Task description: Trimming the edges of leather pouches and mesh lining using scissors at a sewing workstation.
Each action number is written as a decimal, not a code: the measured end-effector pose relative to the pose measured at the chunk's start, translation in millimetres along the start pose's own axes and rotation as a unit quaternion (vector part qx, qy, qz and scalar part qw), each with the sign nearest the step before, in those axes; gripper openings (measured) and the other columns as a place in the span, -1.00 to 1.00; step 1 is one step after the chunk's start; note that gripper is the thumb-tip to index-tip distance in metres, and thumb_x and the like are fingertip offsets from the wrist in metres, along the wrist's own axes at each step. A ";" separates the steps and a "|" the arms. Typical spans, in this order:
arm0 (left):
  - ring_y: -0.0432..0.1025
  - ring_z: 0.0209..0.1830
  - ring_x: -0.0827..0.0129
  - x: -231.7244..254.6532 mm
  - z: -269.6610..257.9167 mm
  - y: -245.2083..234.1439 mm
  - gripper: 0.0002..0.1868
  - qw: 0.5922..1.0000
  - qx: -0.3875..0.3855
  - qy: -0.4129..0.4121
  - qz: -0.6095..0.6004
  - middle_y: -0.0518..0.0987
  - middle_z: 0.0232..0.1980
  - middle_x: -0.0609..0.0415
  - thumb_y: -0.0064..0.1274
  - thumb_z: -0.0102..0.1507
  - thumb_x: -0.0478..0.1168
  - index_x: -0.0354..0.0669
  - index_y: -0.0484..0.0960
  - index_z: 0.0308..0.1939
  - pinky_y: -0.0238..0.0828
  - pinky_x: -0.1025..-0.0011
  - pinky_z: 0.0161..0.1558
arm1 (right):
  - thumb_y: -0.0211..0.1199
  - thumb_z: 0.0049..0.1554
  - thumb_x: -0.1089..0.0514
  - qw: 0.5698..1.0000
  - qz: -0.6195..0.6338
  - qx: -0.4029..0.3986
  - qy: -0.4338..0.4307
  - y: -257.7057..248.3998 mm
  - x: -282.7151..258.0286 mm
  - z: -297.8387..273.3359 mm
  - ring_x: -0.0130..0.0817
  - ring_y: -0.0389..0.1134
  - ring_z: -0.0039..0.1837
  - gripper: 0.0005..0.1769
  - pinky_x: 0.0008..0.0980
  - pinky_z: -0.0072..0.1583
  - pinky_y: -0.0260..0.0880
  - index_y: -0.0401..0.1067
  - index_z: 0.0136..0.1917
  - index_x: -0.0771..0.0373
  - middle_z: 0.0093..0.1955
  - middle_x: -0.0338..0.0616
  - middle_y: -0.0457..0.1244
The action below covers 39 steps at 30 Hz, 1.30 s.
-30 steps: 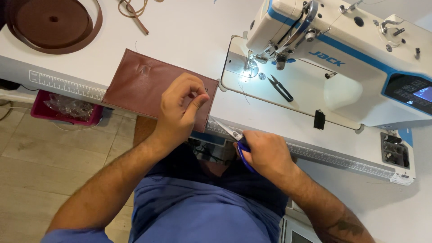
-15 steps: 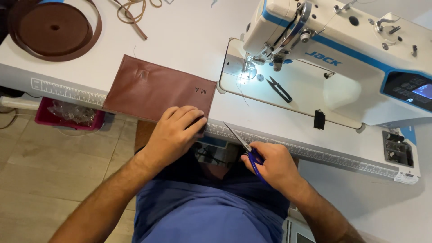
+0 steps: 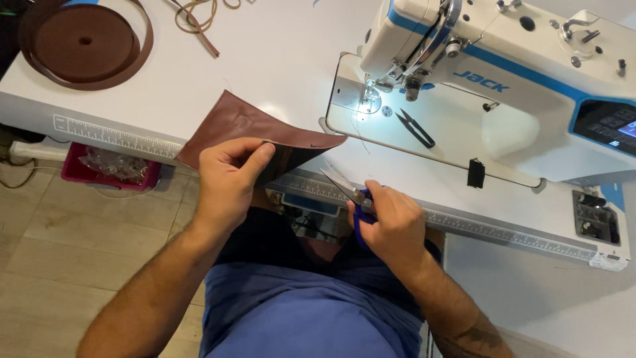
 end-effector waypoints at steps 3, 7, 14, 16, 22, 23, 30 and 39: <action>0.39 -0.28 0.62 -4.6 -1.7 5.5 -0.94 0.999 0.012 -0.022 -0.039 0.67 -0.36 0.15 0.23 0.30 -0.32 -0.22 0.78 -0.25 0.49 0.51 -0.20 | 0.39 0.09 -0.16 0.996 -0.062 0.054 -0.041 3.9 -11.0 8.0 -0.23 0.33 -0.32 -0.53 -0.32 -0.18 0.43 0.56 0.03 0.28 -0.37 -0.18 0.20; 0.43 -0.28 0.63 -2.7 -7.4 12.1 -0.94 0.997 0.036 -0.047 -0.058 0.68 -0.36 0.15 0.26 0.28 -0.31 -0.23 0.79 -0.24 0.51 0.53 -0.18 | 0.37 0.09 -0.08 0.994 -0.068 0.065 -0.051 10.7 -21.5 17.5 -0.20 0.32 -0.33 -0.56 -0.31 -0.21 0.41 0.54 0.03 0.33 -0.37 -0.16 0.17; 0.46 -0.24 0.59 2.1 -13.8 22.3 -0.93 0.995 0.040 -0.057 -0.076 0.72 -0.31 0.07 0.28 0.26 -0.32 -0.25 0.80 -0.23 0.55 0.46 -0.15 | 0.39 0.10 -0.03 0.995 -0.068 0.066 -0.037 16.3 -27.7 22.2 -0.19 0.31 -0.34 -0.61 -0.32 -0.23 0.38 0.54 0.02 0.32 -0.39 -0.18 0.14; 0.47 -0.23 0.58 -0.3 -13.8 23.9 -0.94 0.994 0.040 -0.058 -0.078 0.72 -0.31 0.06 0.28 0.26 -0.33 -0.25 0.80 -0.23 0.56 0.46 -0.14 | 0.39 0.09 -0.01 0.995 -0.064 0.062 -0.037 14.1 -30.5 26.9 -0.18 0.30 -0.36 -0.63 -0.32 -0.23 0.39 0.53 0.02 0.33 -0.41 -0.18 0.14; 0.49 -0.26 0.55 -2.2 -10.0 21.8 -0.95 0.995 0.055 -0.029 -0.074 0.71 -0.33 0.05 0.28 0.26 -0.35 -0.27 0.80 -0.23 0.57 0.44 -0.18 | 0.41 0.12 -0.03 0.997 -0.049 0.057 -0.029 11.7 -20.5 21.3 -0.19 0.32 -0.39 -0.64 -0.32 -0.25 0.39 0.54 -0.03 0.32 -0.45 -0.19 0.16; 0.49 -0.27 0.55 0.3 -8.9 20.5 -0.95 0.996 0.062 -0.014 -0.066 0.70 -0.34 0.07 0.27 0.27 -0.36 -0.28 0.79 -0.23 0.57 0.45 -0.18 | 0.39 0.17 -0.06 0.997 -0.045 0.063 -0.017 9.1 -17.1 19.4 -0.20 0.32 -0.39 -0.64 -0.34 -0.24 0.40 0.54 -0.03 0.31 -0.45 -0.20 0.15; 0.61 -0.23 0.27 42.7 -10.6 19.1 -0.97 0.980 0.109 0.161 0.030 0.69 -0.31 -0.12 0.24 0.30 -0.42 -0.31 0.77 -0.21 0.59 0.28 -0.16 | 0.47 0.11 -0.13 0.997 -0.033 0.023 0.059 -35.4 46.7 -6.6 -0.12 0.36 -0.33 -0.49 -0.24 -0.23 0.40 0.54 0.05 0.36 -0.42 -0.11 0.22; 0.63 -0.07 0.10 3.9 -65.9 67.3 -0.84 0.756 -0.038 0.580 0.301 0.67 -0.08 -0.16 -0.01 0.39 -0.36 -0.29 0.70 -0.12 0.59 0.22 0.05 | 0.52 0.11 0.07 0.988 -0.074 -0.028 0.132 -61.3 88.1 -14.5 0.03 0.38 -0.28 -0.53 -0.09 -0.18 0.41 0.54 0.11 0.50 -0.39 0.04 0.26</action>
Point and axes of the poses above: each hand's wrist, its own z-axis towards the middle knuckle, its own y-axis out of the palm, x = y × z, the point moved 5 cm from there along z, towards the middle knuckle
